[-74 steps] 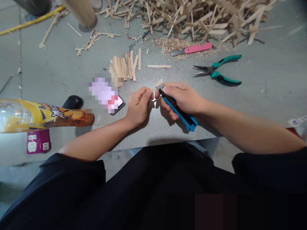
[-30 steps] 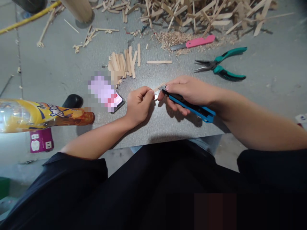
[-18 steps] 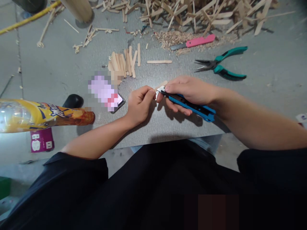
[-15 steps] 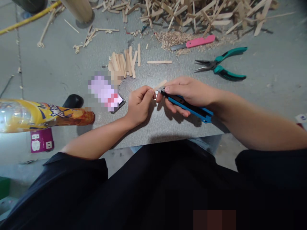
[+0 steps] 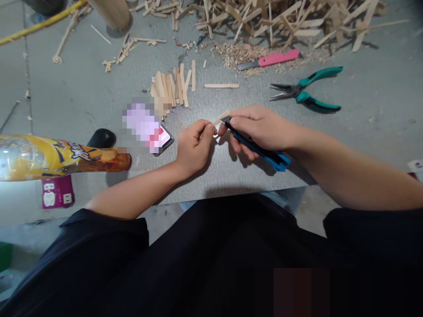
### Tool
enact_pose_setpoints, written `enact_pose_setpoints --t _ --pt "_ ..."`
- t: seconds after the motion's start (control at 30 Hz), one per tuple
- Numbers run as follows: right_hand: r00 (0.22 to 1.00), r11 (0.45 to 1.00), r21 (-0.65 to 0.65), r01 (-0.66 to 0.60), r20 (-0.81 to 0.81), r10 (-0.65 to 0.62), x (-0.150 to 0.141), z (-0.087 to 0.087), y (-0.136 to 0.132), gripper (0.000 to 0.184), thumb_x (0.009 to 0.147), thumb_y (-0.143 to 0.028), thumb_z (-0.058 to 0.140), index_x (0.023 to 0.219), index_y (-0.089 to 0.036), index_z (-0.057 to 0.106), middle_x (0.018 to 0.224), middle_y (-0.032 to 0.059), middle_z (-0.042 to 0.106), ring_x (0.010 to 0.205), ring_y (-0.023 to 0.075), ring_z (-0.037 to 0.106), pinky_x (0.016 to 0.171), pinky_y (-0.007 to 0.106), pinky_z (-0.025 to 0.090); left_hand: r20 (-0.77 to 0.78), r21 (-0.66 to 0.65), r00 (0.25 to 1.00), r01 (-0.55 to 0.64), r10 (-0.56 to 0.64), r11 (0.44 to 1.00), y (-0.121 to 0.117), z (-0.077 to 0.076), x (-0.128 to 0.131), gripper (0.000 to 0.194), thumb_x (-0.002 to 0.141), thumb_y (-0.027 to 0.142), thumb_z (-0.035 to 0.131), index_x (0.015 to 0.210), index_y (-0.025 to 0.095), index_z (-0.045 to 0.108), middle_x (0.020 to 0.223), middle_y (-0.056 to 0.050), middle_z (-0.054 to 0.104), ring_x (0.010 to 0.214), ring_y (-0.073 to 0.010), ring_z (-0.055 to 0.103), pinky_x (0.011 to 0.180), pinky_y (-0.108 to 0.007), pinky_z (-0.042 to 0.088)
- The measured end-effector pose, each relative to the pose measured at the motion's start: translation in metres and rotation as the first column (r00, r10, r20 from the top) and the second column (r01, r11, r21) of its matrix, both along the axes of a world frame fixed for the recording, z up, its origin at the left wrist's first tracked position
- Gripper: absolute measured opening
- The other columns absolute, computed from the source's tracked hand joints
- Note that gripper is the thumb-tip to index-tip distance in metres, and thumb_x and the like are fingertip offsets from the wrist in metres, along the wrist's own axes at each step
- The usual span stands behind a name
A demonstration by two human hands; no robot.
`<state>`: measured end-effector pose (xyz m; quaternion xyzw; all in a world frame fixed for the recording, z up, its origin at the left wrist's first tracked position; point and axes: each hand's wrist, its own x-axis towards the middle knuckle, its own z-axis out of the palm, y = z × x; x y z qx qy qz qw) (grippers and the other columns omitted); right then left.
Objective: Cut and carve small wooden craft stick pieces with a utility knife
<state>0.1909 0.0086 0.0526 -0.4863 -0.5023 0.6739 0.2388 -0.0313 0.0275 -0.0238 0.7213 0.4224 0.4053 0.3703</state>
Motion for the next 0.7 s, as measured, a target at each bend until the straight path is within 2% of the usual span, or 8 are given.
enact_pose_setpoints --t 0.17,0.33,0.5,0.57,0.6,0.67,0.7 --pt "0.999 1.000 0.019 -0.023 -0.035 0.023 0.005 -0.002 0.001 0.026 0.118 -0.030 0.054 0.100 -0.022 0.071 0.064 0.0016 0.074 0.038 0.0161 0.061 0.036 0.025 0.047 0.076 -0.135 0.993 0.100 -0.091 0.986 0.007 0.001 -0.001 0.062 0.114 0.077 0.059 0.079 0.026 0.067 0.066 0.000 0.060 0.064 -0.0167 0.054 0.063 -0.038 0.047" --pt "0.980 0.988 0.070 -0.137 -0.138 0.146 0.009 -0.014 0.002 0.031 0.119 -0.037 0.058 0.098 -0.020 0.071 0.068 0.0027 0.078 0.037 0.0137 0.059 0.037 0.024 0.045 0.195 -0.195 0.961 0.233 -0.195 0.953 0.006 0.002 -0.001 0.062 0.114 0.077 0.061 0.082 0.025 0.071 0.072 -0.002 0.066 0.070 -0.0169 0.062 0.066 -0.035 0.050" --pt "0.961 0.983 0.111 -0.145 -0.222 0.166 0.019 -0.012 0.005 0.031 0.117 -0.046 0.063 0.113 -0.017 0.075 0.071 0.0021 0.078 0.039 0.0160 0.061 0.039 0.028 0.045 0.228 -0.195 0.969 0.138 -0.091 0.971 0.006 -0.003 0.000 0.061 0.111 0.078 0.066 0.083 0.024 0.070 0.066 0.002 0.058 0.062 -0.0138 0.053 0.064 -0.033 0.045" --pt "0.984 0.982 0.173 -0.076 -0.149 0.102 0.026 -0.010 0.010 0.033 0.117 -0.051 0.063 0.111 -0.019 0.074 0.072 0.0018 0.077 0.042 0.0165 0.061 0.042 0.031 0.045 0.212 -0.186 0.975 0.104 -0.063 0.977 0.006 -0.005 0.001 0.062 0.111 0.080 0.064 0.085 0.024 0.070 0.065 0.003 0.057 0.061 -0.0139 0.052 0.063 -0.033 0.044" --pt "0.998 0.971 0.240 -0.024 -0.058 0.039 0.029 -0.011 0.013 0.033 0.117 -0.052 0.062 0.109 -0.021 0.072 0.073 0.0018 0.076 0.045 0.0168 0.061 0.046 0.031 0.045 0.208 -0.172 0.977 0.085 -0.048 0.981 0.005 -0.005 0.001 0.062 0.110 0.080 0.064 0.085 0.024 0.070 0.066 0.002 0.057 0.063 -0.0142 0.053 0.063 -0.032 0.044" --pt "0.966 0.893 0.448 0.047 0.208 -0.156 0.037 -0.017 0.021 0.028 0.116 -0.051 0.063 0.105 -0.025 0.067 0.078 0.0031 0.074 0.056 0.0185 0.063 0.056 0.033 0.048 0.193 -0.140 0.981 0.050 -0.022 0.989 0.004 -0.004 0.001 0.059 0.111 0.078 0.065 0.088 0.024 0.073 0.067 0.002 0.057 0.065 -0.0150 0.054 0.064 -0.033 0.043" --pt "0.899 0.824 0.567 0.006 0.358 -0.253 0.041 -0.022 0.025 0.024 0.114 -0.048 0.068 0.105 -0.026 0.065 0.083 0.0053 0.075 0.066 0.0206 0.066 0.066 0.034 0.051 0.180 -0.131 0.984 0.037 -0.013 0.991 0.003 -0.003 0.000 0.056 0.112 0.075 0.065 0.090 0.024 0.076 0.067 0.002 0.056 0.065 -0.0151 0.053 0.064 -0.033 0.042"
